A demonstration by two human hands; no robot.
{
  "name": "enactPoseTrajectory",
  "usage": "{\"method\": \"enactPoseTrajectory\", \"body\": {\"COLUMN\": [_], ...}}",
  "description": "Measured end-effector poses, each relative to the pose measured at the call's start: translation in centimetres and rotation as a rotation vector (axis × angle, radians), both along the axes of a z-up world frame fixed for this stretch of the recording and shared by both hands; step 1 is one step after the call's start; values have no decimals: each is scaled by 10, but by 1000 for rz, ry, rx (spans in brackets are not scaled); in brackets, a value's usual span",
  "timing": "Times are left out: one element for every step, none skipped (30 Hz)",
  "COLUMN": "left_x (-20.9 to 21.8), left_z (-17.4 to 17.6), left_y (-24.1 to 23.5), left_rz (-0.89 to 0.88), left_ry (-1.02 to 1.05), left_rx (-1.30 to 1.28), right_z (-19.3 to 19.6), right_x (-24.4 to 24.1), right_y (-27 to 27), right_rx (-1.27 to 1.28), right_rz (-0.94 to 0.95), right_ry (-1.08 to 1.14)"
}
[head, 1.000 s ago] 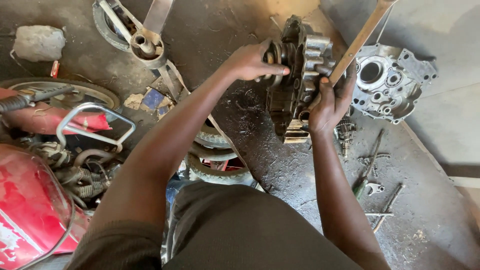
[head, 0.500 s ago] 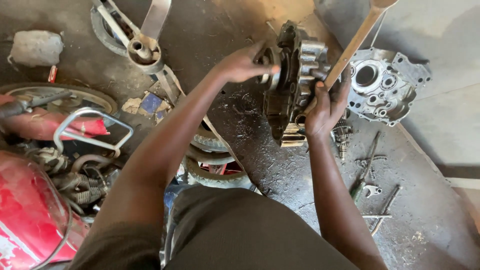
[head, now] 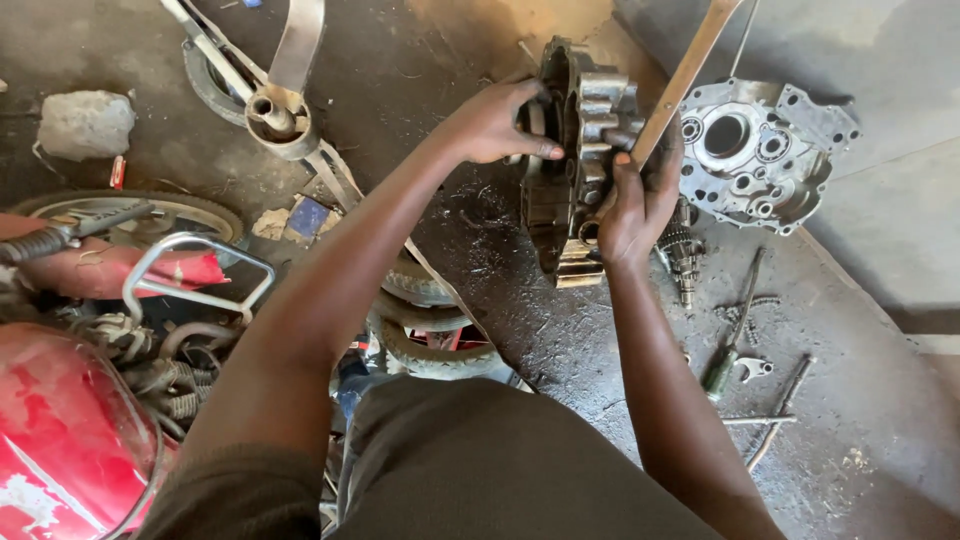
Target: Disassembling a motorcycle engine by removing internal gears and shafts from the crankcase
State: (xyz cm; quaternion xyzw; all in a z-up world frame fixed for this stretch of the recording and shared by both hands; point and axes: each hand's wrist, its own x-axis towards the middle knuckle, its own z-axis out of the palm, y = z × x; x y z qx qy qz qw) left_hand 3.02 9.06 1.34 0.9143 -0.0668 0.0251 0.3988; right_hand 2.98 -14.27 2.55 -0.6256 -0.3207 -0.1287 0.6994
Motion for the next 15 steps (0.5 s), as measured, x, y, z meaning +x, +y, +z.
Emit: {"method": "enactPoseTrajectory", "body": {"left_x": [-1, -2, -2, -3, -5, -7, -5, -4, -4, -2, 0, 4, 4, 3, 3], "left_z": [-1, -3, -4, -3, -3, -3, -2, -1, 0, -1, -2, -4, -2, -1, 0], "left_y": [1, 0, 1, 0, 0, -1, -1, 0, 1, 1, 2, 1, 1, 0, 0], "left_rz": [-5, 0, 6, 2, 11, 26, 26, 39, 51, 54, 89, 120, 120, 132, 144], "left_ry": [0, -11, -22, -22, 14, 51, 52, 68, 83, 82, 145, 206, 204, 225, 247], "left_rx": [4, -40, -85, -83, -122, -165, -167, -154, -140, -141, -153, -166, -167, -165, -163], "right_z": [1, 2, 2, 3, 3, 4, 4, 4, 5, 2, -1, -4, -4, -5, -5], "right_x": [-1, -2, -3, -3, -4, -5, -6, -6, -7, -4, -2, 1, 2, 2, 3], "right_y": [0, 0, -1, 0, 0, 1, 0, 1, 1, 1, 1, -1, -1, -2, -2], "right_rx": [4, -32, -69, -67, -30, 3, 1, 2, 2, 2, 3, 4, 3, -14, -31], "right_rz": [-5, -32, -59, -63, -13, 41, 42, 32, 23, 26, 17, 5, 4, -9, -23], "right_ry": [0, 0, 1, 2, 36, 71, 72, 84, 96, 95, 62, 27, 25, 28, 31]}}
